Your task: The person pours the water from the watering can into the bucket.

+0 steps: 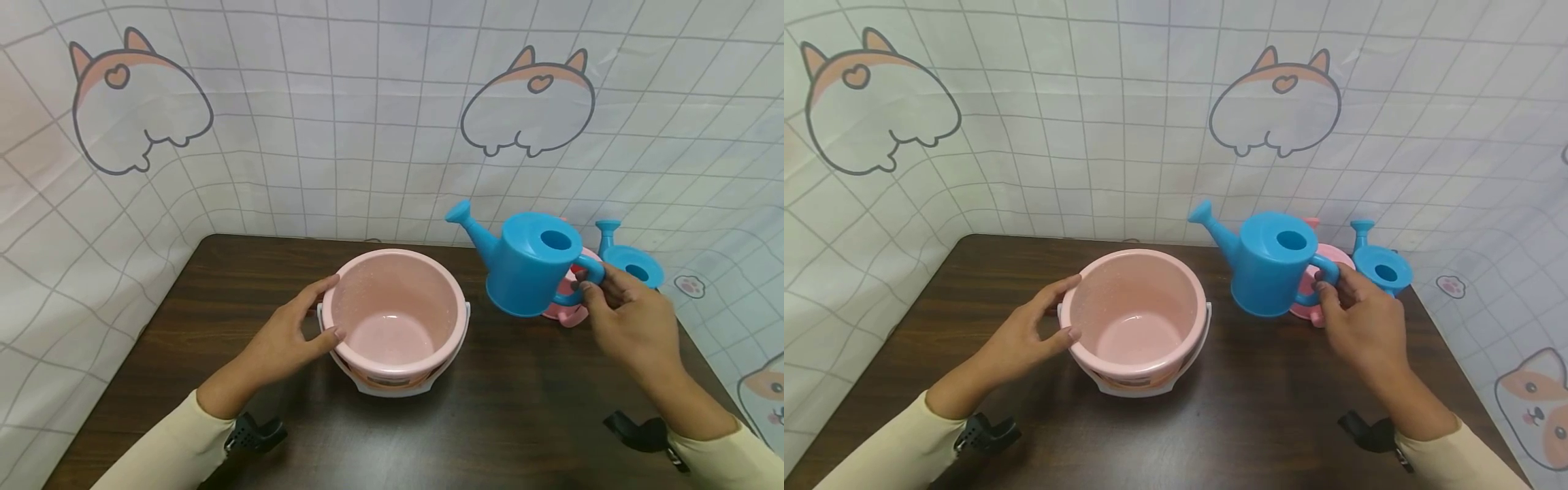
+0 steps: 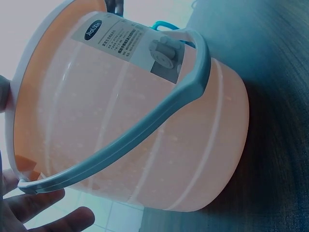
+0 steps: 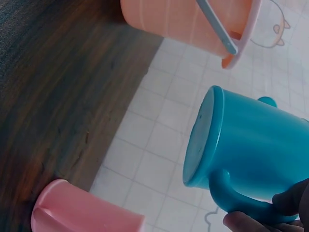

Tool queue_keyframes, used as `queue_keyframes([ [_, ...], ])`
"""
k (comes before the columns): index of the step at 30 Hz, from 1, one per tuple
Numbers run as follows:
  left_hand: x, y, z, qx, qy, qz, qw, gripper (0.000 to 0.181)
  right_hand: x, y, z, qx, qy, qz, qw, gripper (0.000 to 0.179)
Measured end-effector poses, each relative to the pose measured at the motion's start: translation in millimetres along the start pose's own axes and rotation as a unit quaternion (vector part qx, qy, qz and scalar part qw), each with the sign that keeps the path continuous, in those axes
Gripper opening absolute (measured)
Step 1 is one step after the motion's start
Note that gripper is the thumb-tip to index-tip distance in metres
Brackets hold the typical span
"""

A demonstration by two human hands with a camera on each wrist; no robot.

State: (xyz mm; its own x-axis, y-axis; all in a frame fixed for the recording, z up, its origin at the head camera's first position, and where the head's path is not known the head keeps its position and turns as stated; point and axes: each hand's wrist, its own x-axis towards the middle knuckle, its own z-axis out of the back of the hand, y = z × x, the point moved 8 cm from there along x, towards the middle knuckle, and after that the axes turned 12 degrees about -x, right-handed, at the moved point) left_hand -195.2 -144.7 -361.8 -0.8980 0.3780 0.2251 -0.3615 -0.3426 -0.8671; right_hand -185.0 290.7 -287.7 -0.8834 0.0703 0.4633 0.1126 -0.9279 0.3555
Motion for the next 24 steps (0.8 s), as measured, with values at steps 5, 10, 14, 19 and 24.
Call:
queue_keyframes([
  [5, -0.2, 0.1, 0.1, -0.001, -0.001, 0.0, 1.0, 0.078, 1.4, 0.2, 4.2, -0.003, 0.003, -0.009, 0.9999, 0.044],
  [10, -0.5, 1.1, 0.2, 0.0, -0.004, 0.0, 1.0, 0.077, 2.1, 0.8, 9.7, -0.011, 0.007, -0.017, 0.9998, 0.043],
  [14, -0.5, 1.0, 0.5, -0.001, -0.004, 0.0, 1.0, 0.077, 1.6, 3.6, 12.7, -0.005, 0.014, -0.007, 0.9999, 0.043],
  [19, -0.2, -0.6, 0.8, 0.0, -0.003, -0.001, 1.0, 0.078, 0.8, 8.1, 15.0, 0.004, 0.016, 0.013, 0.9998, 0.042],
  [24, 0.2, -1.5, 0.7, 0.0, -0.001, -0.001, 1.0, 0.078, -0.6, 12.8, 17.4, 0.01, 0.028, 0.015, 0.9995, 0.043],
])
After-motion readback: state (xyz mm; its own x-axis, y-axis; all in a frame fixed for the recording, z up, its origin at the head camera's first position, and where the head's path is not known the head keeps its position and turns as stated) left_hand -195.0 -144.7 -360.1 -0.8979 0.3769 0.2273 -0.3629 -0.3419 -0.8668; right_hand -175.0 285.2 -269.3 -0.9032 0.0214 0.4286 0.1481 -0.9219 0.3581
